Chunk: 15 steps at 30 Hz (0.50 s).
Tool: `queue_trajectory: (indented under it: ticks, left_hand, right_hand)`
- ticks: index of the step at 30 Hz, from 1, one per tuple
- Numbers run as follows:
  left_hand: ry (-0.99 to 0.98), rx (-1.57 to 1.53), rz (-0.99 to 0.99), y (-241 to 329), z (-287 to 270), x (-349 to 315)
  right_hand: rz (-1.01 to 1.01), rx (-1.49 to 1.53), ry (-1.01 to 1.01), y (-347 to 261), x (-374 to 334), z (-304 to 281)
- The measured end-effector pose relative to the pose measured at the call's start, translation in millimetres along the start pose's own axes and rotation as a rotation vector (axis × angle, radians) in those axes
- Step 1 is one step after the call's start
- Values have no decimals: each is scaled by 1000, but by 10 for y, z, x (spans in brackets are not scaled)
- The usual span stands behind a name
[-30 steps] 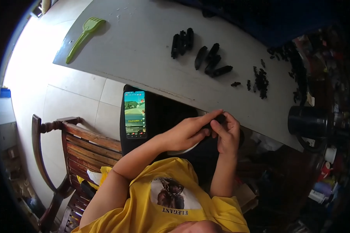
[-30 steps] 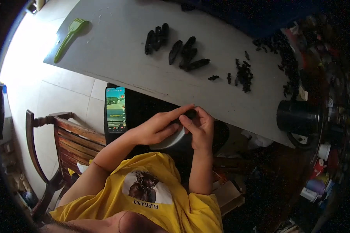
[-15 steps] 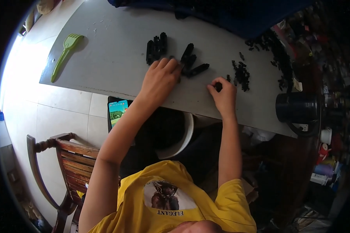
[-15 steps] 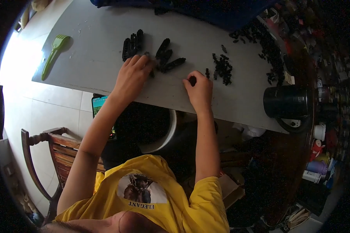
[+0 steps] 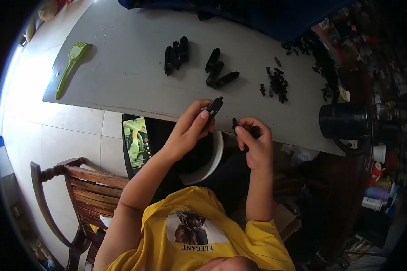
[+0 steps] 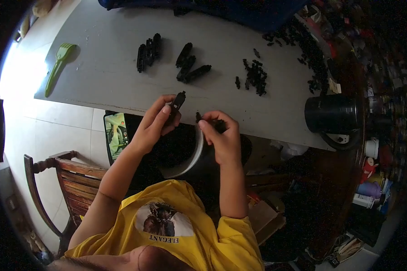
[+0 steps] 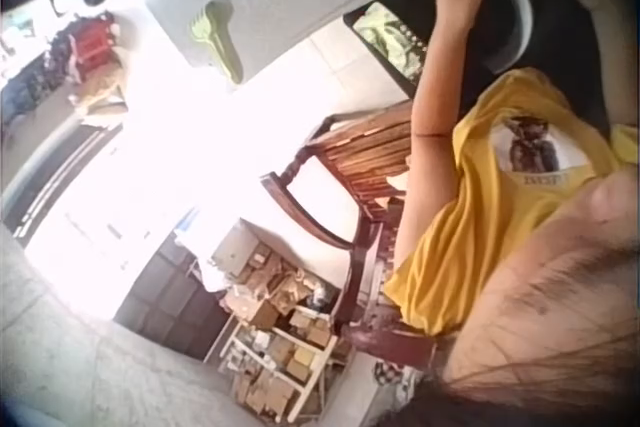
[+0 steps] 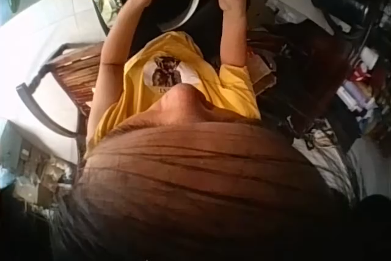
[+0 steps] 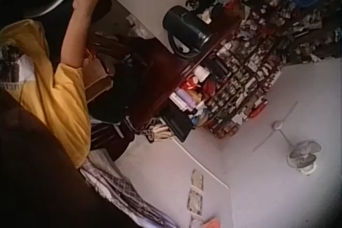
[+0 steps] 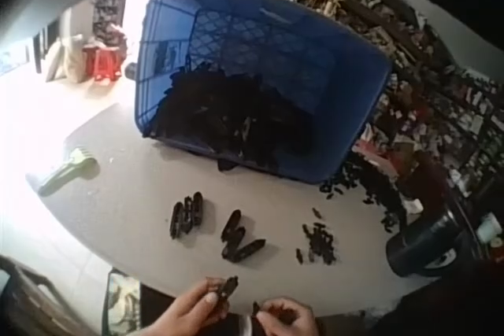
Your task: Manually removing debris or tabs from small black rubber/plastic components.
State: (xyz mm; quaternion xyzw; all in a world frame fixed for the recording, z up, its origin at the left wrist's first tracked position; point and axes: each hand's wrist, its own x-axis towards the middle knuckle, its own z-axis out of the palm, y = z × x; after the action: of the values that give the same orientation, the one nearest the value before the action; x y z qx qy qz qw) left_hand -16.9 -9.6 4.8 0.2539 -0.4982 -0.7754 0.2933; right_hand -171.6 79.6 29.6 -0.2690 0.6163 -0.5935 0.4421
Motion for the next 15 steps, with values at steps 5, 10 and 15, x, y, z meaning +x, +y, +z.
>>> queue_trajectory:
  ticks: [5, 10, 15]
  left_hand:
    - [-14, -22, -11, -23, 32, -58]
    - [-1, 118, 87, -129, 31, -91]
    - [-164, 476, 262, -126, 70, -122]
  right_hand:
    - [7, 45, -87, 7, -123, 175]
    - [-31, 5, -117, 23, -159, 289]
    - [-337, -474, -103, 40, -141, 207]
